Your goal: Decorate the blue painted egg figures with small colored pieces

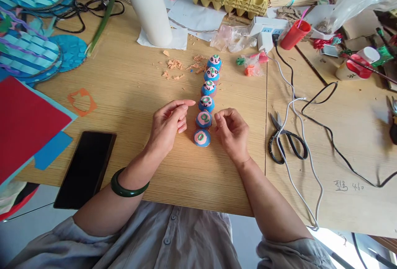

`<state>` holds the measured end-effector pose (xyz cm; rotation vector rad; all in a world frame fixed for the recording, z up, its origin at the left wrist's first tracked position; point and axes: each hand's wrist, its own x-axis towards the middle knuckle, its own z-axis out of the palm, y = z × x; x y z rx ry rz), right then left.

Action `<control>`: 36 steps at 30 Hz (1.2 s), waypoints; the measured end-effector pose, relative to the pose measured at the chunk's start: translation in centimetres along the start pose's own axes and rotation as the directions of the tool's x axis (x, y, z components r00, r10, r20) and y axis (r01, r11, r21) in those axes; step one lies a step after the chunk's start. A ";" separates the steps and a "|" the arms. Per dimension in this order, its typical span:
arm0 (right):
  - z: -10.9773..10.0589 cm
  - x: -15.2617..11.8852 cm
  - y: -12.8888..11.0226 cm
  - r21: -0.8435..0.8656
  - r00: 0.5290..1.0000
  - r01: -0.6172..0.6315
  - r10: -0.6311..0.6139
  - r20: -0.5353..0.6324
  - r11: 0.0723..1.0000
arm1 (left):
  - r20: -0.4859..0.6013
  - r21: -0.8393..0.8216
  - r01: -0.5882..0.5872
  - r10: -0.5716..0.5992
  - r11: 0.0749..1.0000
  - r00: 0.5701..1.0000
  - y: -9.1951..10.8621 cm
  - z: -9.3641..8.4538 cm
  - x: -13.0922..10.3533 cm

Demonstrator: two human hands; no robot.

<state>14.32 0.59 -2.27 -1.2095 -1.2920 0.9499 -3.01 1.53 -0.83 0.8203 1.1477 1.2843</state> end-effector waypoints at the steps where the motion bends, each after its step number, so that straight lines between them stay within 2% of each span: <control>1: 0.0 0.0 0.0 -0.002 1.000 0.002 -0.002 0.010 1.000 | 0.004 0.002 0.001 -0.001 1.000 1.000 0.0 0.0 0.0; 12: 0.1 0.0 -0.2 -0.058 0.999 0.002 0.001 0.045 0.998 | 0.033 0.003 0.009 -0.009 1.000 0.999 -0.1 0.0 -0.2; 14: 0.0 0.0 -0.3 -0.091 0.998 -0.014 0.019 0.058 0.996 | 0.041 0.001 0.006 -0.006 1.000 0.999 -0.1 0.0 -0.1; 18: 0.0 0.0 -0.5 -0.078 0.998 -0.062 0.062 0.001 0.995 | 0.080 0.020 0.010 -0.012 1.000 0.997 -0.1 0.1 -0.2; 20: 0.0 -0.1 -0.7 -0.079 0.996 -0.082 0.084 0.018 0.993 | 0.108 0.042 -0.002 -0.002 0.999 0.994 0.0 0.1 -0.3; 24: 0.1 -0.4 -1.0 -0.062 0.997 -0.069 0.071 0.039 0.996 | 0.195 0.172 -0.134 0.099 0.976 0.976 0.2 0.1 -0.7; 29: 0.3 -0.8 -1.4 -0.040 0.995 -0.073 0.076 0.071 0.997 | 0.347 0.344 -0.312 0.189 0.886 0.918 0.2 0.3 -1.3; 33: 0.4 -1.0 -1.5 -0.027 0.989 -0.100 0.102 0.103 0.995 | 0.426 0.357 -0.410 0.245 0.839 0.871 -0.2 0.4 -1.3; 36: 0.3 -0.9 -1.3 0.006 0.983 -0.107 0.105 0.150 0.994 | 0.412 0.353 -0.448 0.293 0.821 0.863 -0.3 0.3 -1.2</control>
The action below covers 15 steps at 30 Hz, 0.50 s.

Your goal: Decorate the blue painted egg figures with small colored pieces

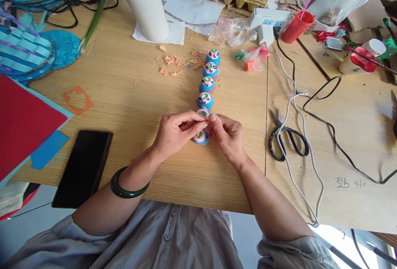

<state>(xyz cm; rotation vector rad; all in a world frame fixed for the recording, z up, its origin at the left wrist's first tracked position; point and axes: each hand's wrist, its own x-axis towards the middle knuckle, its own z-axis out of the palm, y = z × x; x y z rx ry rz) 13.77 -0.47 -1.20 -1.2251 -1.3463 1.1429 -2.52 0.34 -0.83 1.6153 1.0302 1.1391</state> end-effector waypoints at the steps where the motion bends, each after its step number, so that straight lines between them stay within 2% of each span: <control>1: 0.0 0.0 0.1 0.009 1.000 0.004 -0.004 0.005 1.000 | -0.019 0.016 -0.001 0.001 1.000 1.000 -0.1 -0.1 0.0; 4: -0.2 0.1 0.2 0.042 0.999 0.026 -0.025 -0.025 0.999 | -0.069 0.078 -0.006 0.011 0.997 0.998 -0.2 -0.3 -0.1; 9: 0.0 0.2 0.1 0.060 0.998 0.047 -0.045 -0.046 0.997 | -0.071 0.091 -0.022 0.028 0.996 0.997 -0.3 -0.4 -0.1; 12: 0.0 0.3 0.3 0.083 0.994 0.059 -0.050 -0.101 0.995 | -0.104 0.095 0.024 -0.014 0.995 0.994 -0.2 -0.4 -0.1; 15: -0.2 0.6 0.7 0.101 0.990 0.059 -0.045 -0.132 0.993 | -0.185 0.079 0.070 -0.055 0.994 0.981 0.0 -0.4 0.0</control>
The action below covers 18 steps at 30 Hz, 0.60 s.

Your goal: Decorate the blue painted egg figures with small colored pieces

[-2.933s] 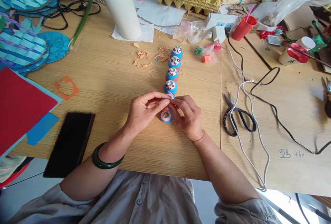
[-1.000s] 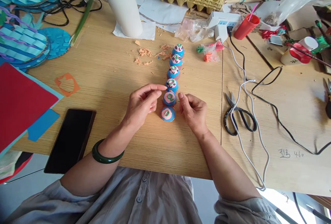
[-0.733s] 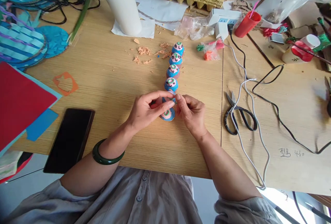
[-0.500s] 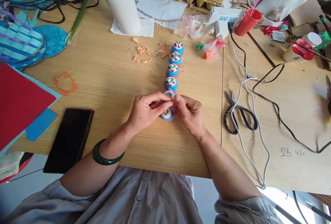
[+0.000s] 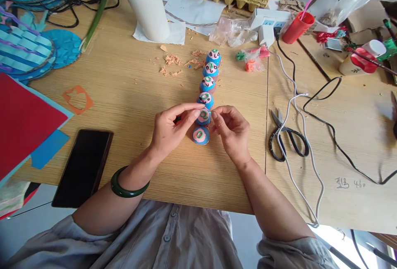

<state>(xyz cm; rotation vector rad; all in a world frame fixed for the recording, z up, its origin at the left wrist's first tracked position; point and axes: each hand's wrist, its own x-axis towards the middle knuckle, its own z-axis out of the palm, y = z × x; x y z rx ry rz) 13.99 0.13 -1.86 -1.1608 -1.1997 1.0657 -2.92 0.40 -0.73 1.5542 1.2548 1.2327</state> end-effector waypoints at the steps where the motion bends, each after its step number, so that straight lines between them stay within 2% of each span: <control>1: -0.1 0.1 0.1 0.003 1.000 -0.009 0.009 0.003 1.000 | -0.021 -0.008 0.009 -0.009 1.000 1.000 0.0 0.0 0.1; 5: -0.2 0.2 0.2 0.030 0.999 -0.043 0.042 0.004 0.999 | -0.052 -0.020 0.011 -0.013 1.000 0.999 -0.1 0.0 0.2; 13: -0.1 0.2 0.1 0.017 0.995 -0.090 0.090 -0.029 0.996 | -0.028 0.002 -0.032 0.032 0.999 0.999 -0.6 0.0 0.2; 18: -0.1 0.2 0.0 0.033 0.993 -0.114 0.114 0.016 0.993 | 0.023 -0.024 -0.007 0.008 1.000 1.000 -0.6 0.2 0.0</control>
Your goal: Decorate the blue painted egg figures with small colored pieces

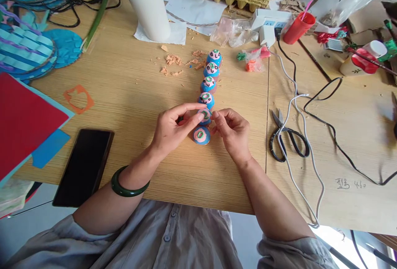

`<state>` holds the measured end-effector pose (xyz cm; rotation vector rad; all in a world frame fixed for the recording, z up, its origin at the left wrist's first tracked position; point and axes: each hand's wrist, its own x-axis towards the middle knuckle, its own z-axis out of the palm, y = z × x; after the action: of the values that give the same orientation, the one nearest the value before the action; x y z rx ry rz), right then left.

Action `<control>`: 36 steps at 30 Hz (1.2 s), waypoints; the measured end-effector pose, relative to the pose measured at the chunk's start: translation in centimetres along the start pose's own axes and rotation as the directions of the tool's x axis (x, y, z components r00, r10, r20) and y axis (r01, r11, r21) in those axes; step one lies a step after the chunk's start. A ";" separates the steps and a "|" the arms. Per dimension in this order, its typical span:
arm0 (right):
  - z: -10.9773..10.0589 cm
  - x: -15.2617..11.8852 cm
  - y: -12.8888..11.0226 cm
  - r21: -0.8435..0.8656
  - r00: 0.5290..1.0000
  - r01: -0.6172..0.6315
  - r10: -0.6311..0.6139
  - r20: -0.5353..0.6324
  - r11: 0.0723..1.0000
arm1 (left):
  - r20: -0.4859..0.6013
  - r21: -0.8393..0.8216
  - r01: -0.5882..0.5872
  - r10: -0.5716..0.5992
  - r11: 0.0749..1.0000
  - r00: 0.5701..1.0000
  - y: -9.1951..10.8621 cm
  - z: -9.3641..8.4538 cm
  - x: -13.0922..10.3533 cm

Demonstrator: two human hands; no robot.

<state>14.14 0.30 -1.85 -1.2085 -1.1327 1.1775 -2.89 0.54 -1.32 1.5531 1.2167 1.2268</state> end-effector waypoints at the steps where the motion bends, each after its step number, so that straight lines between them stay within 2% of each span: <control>1: 0.0 0.0 -0.1 0.001 1.000 -0.001 0.001 0.012 1.000 | 0.021 -0.011 -0.003 0.003 1.000 1.000 0.0 0.1 0.0; 4: 0.2 -0.1 -0.3 0.003 0.999 0.003 -0.003 0.051 1.000 | 0.064 -0.032 -0.025 0.027 0.999 0.998 -0.1 0.2 0.0; 10: 0.2 -0.2 -0.2 0.034 0.996 -0.006 0.003 0.093 0.999 | 0.067 -0.027 -0.037 0.039 0.999 0.997 -0.4 0.2 0.0; 18: 0.4 -0.3 -0.8 0.052 0.994 -0.054 0.049 0.098 0.997 | 0.026 0.030 -0.072 0.072 0.997 0.997 -0.4 0.0 -0.2; 30: 0.3 -0.4 -0.6 0.038 0.996 -0.043 0.040 0.078 0.998 | 0.048 -0.028 -0.017 0.018 0.999 0.999 0.0 0.1 0.0; 36: 0.2 -0.4 -0.5 -0.028 0.993 -0.033 0.036 0.116 0.999 | 0.062 0.028 -0.061 0.059 0.998 0.996 -0.3 0.0 -0.1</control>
<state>13.91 -0.08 -1.39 -1.1963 -1.2212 1.2768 -2.94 0.48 -1.61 1.6477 1.1621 1.1953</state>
